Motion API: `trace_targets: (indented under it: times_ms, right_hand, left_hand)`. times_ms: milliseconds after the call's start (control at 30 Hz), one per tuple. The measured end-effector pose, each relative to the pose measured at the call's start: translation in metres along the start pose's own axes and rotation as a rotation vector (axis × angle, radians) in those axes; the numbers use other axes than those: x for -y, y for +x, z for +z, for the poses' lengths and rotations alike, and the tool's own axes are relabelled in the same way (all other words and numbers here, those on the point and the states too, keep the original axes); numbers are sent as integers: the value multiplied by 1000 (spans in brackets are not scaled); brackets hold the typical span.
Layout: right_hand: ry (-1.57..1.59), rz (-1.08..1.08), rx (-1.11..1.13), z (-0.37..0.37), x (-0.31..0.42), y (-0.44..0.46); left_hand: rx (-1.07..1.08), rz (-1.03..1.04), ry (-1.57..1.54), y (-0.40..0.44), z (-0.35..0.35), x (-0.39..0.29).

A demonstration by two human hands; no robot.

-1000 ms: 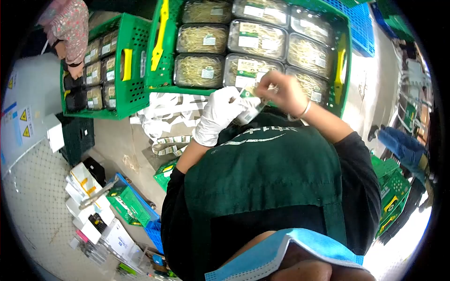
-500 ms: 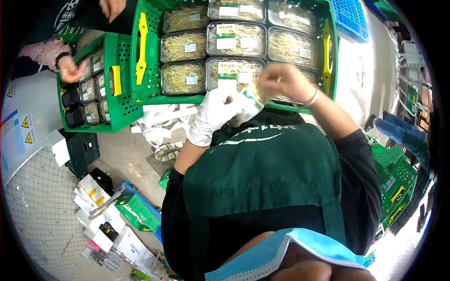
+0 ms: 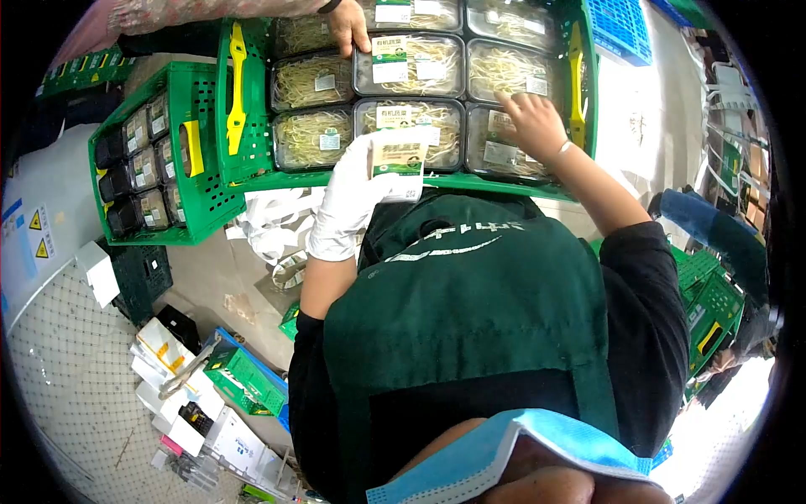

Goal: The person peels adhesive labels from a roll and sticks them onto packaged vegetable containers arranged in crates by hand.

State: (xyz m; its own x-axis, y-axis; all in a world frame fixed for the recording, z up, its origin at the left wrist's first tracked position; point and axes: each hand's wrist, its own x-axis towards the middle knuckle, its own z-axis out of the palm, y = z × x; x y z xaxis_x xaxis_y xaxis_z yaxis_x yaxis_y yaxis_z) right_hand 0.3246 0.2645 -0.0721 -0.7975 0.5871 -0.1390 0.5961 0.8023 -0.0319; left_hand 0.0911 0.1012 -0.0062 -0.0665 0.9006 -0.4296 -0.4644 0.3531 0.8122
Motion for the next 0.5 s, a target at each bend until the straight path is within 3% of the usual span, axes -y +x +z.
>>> trace_targets:
  times_ms: [33, 100, 133, 233, 267, 333, 367, 400, 433, 467, 500]
  right_hand:
    - [61, -1, -117, -16, 0, 0]
    - [744, 50, 105, -62, 19, 0]
    - [972, -57, 88, -66, 28, -3]
    - [876, -199, -37, -76, 61, -4]
    - [876, -199, -37, -75, 66, -6]
    - [1049, 5, -5, -74, 72, -8]
    - [980, -80, -190, -72, 66, -5]
    - [903, -163, -370, -69, 55, 1]
    - [874, -30, -381, -71, 34, 11]
    - [653, 13, -452, -76, 4, 26]
    - [629, 106, -360, -76, -25, 39]
  left_hand:
    - [3, 3, -2, 4, 7, -1]
    - [42, 161, 149, 11, 21, 0]
    - [45, 93, 191, 13, 24, 1]
    - [6, 69, 399, 12, 35, -1]
    - [8, 216, 693, 9, 38, -6]
    - [-11, 152, 680, 9, 35, 0]
    - [-31, 90, 669, 10, 33, 5]
    - [-6, 240, 493, 9, 30, 12]
    - [17, 243, 726, 4, 31, 6]
    - [61, 232, 737, 1, 25, 8]
    - [105, 221, 748, -2, 17, 11]
